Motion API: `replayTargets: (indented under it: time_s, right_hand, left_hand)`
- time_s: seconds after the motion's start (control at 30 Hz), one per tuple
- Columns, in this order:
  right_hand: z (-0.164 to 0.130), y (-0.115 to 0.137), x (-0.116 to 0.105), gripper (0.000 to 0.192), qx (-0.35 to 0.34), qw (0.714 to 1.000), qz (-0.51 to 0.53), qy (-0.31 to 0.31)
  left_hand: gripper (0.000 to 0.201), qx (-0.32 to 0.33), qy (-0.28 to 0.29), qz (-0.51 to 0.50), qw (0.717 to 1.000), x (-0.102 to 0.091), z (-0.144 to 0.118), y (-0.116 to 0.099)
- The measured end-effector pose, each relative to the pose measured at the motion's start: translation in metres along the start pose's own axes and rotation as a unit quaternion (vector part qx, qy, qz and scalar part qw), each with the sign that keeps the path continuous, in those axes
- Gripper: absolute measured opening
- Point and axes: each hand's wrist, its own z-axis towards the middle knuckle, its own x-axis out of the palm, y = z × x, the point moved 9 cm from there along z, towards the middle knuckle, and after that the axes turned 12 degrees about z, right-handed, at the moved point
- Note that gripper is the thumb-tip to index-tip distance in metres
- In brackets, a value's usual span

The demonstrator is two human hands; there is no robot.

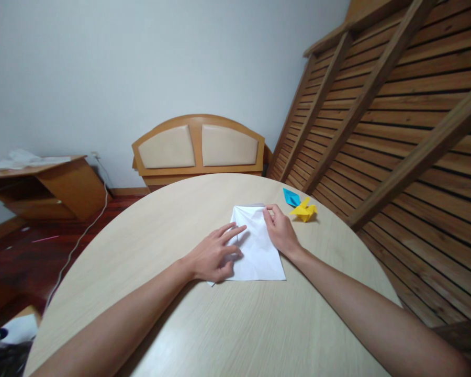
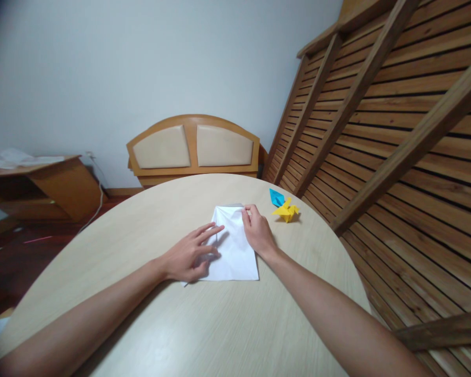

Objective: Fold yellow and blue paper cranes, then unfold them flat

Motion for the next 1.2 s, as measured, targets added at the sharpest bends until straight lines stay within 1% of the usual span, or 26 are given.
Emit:
replayTargets:
  time_s: [0.07, 0.17, 0.37, 0.53, 0.67, 0.8, 1.03, 1.1, 1.2]
  right_hand:
    - [0.000, 0.001, 0.001, 0.031, -0.001, 1.000, -0.024, 0.007]
    - [0.000, 0.002, 0.003, 0.031, -0.001, 0.999, -0.049, 0.018]
    - [0.001, -0.006, 0.006, 0.029, 0.026, 0.996, -0.076, 0.038]
    - [0.001, -0.010, 0.007, 0.027, 0.042, 0.994, -0.088, 0.048]
    - [0.001, -0.009, 0.008, 0.026, 0.039, 0.993, -0.100, 0.054]
    - [0.002, -0.008, 0.008, 0.025, 0.035, 0.991, -0.110, 0.060]
    - [0.002, -0.012, 0.009, 0.024, 0.038, 0.988, -0.128, 0.073]
    - [0.002, -0.012, 0.010, 0.024, 0.037, 0.987, -0.136, 0.075]
    - [0.001, -0.012, 0.010, 0.023, 0.039, 0.986, -0.143, 0.080]
  left_hand:
    - [0.037, 0.003, 0.002, -0.005, 1.000, 0.000, 0.000, -0.001]
    - [0.029, -0.005, 0.002, -0.006, 1.000, 0.002, -0.001, 0.001]
    - [0.025, -0.018, -0.013, -0.020, 1.000, 0.001, -0.003, 0.005]
    - [0.018, -0.049, -0.025, -0.029, 0.998, -0.004, -0.002, 0.011]
    - [0.016, -0.088, -0.046, -0.025, 0.995, -0.009, -0.002, 0.020]
    - [0.017, -0.149, -0.069, -0.033, 0.986, -0.010, -0.006, 0.033]
    - [0.017, -0.281, -0.047, -0.070, 0.956, 0.003, -0.019, 0.064]
    - [0.017, -0.296, -0.043, -0.091, 0.950, 0.006, -0.021, 0.069]
    - [0.019, -0.288, -0.041, -0.124, 0.949, 0.010, -0.021, 0.073]
